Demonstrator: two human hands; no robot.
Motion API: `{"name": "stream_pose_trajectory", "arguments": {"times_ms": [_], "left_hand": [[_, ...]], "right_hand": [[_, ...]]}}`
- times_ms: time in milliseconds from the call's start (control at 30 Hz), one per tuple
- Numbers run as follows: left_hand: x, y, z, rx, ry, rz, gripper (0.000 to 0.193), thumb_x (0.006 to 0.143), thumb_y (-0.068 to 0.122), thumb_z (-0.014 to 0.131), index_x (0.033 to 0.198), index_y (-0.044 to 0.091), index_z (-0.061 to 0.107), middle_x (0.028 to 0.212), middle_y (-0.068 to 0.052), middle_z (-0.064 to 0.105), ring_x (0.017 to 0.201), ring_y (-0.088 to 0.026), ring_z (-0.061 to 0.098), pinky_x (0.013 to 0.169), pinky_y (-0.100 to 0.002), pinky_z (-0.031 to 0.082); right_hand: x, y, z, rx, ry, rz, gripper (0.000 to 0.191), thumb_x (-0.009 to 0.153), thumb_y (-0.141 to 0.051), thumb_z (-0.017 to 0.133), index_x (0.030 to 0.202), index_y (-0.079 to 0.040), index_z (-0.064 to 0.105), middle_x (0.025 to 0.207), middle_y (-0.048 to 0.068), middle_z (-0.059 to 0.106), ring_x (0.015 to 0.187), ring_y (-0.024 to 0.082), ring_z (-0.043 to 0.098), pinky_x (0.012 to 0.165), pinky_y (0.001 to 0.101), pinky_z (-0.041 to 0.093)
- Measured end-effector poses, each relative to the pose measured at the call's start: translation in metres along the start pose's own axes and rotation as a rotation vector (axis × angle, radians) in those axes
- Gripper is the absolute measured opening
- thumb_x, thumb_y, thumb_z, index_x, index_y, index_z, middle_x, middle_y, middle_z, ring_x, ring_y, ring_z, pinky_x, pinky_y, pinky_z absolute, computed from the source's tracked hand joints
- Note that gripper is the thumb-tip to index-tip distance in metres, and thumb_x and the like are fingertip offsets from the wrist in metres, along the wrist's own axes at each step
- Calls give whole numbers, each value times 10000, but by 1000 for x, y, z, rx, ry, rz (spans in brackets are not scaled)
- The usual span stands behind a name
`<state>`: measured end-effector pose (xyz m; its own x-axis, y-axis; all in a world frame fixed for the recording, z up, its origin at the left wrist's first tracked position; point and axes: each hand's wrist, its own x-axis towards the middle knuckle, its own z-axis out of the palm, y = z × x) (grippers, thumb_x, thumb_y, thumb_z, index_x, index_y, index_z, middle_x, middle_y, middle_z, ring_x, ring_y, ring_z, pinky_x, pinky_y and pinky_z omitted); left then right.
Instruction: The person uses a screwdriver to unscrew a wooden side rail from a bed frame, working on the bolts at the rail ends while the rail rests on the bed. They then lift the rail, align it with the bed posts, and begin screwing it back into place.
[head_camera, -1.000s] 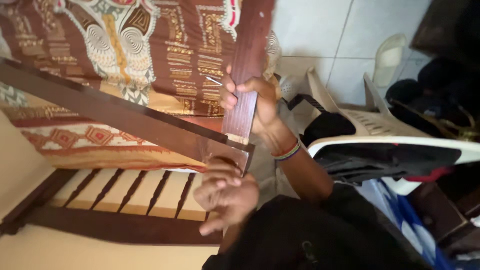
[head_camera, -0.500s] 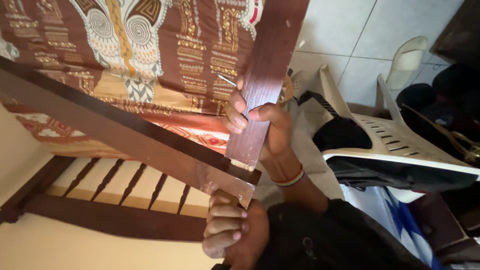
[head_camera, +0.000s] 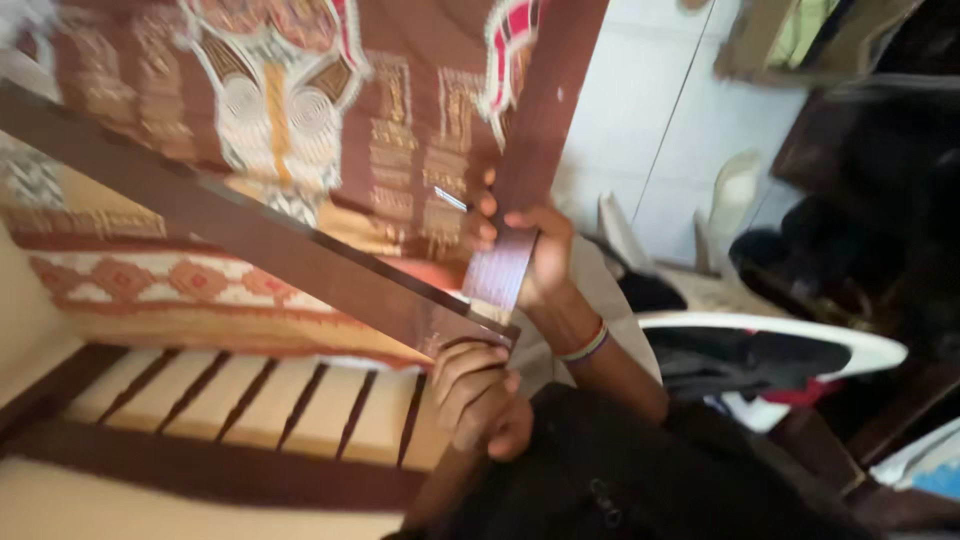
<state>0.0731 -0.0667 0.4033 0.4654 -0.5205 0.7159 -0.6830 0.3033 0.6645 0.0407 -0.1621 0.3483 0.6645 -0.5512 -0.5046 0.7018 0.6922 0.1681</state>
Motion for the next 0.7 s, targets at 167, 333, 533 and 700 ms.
{"name": "stream_pose_trajectory", "arguments": {"times_ms": [167,333,533,700], "left_hand": [[41,17,-11,-6,-34,-26,470,976,367,349,755,19,577,585,-89,578,605,-257,656,583,-411,546],[80,37,-5,-84,20,82,340,923,313,474,765,28,571,661,-74,578,631,-254,635,607,-416,539],[117,70,-26,-20,150,211,190,868,232,624,881,66,533,740,-18,584,628,-182,569,584,-349,447],[118,49,4,133,243,22,321,843,405,533,954,143,386,853,-41,414,737,-228,413,653,-372,357]], "right_hand": [[1,8,37,-183,195,-10,386,712,-93,482,1091,-22,508,912,113,560,784,225,550,748,335,486],[-4,-4,86,-178,149,-11,368,781,-98,509,1139,-16,536,950,87,568,815,192,555,763,301,487],[-10,-29,148,-219,96,22,331,768,-89,529,1093,-28,538,950,109,587,809,206,577,751,310,502],[-9,-61,196,-248,115,16,324,760,-82,527,1075,-10,529,951,126,603,825,221,601,761,343,508]]}}
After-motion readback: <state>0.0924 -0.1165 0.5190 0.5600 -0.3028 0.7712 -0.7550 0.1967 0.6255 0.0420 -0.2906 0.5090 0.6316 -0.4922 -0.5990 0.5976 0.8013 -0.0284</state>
